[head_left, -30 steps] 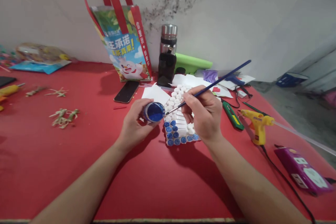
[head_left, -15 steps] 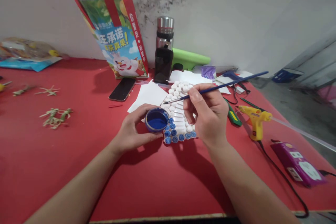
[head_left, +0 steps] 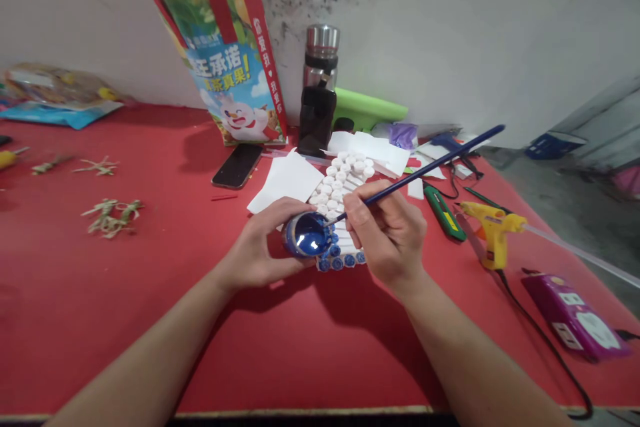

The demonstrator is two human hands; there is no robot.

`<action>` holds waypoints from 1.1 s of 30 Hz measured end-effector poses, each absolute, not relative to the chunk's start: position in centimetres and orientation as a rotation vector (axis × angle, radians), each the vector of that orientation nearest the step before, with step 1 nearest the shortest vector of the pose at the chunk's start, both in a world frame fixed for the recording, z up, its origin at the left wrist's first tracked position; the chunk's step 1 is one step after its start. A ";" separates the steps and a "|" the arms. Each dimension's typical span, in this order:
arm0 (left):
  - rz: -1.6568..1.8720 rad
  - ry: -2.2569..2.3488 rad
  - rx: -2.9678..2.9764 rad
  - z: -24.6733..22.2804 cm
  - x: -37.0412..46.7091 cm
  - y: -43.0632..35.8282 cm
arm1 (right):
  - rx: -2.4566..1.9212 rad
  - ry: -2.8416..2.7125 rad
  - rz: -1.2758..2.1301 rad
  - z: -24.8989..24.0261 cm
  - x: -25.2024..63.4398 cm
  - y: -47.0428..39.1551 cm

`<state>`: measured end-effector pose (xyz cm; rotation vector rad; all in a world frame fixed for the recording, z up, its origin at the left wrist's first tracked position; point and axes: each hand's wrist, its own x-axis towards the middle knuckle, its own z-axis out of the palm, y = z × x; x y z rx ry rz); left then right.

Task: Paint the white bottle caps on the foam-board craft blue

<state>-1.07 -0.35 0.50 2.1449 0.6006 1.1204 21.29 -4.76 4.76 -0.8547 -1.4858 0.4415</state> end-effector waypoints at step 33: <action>1.147 0.531 2.207 0.4 -1.0 0.0 | -0.920 -1.705 0.377 4.5 21.2 -4.5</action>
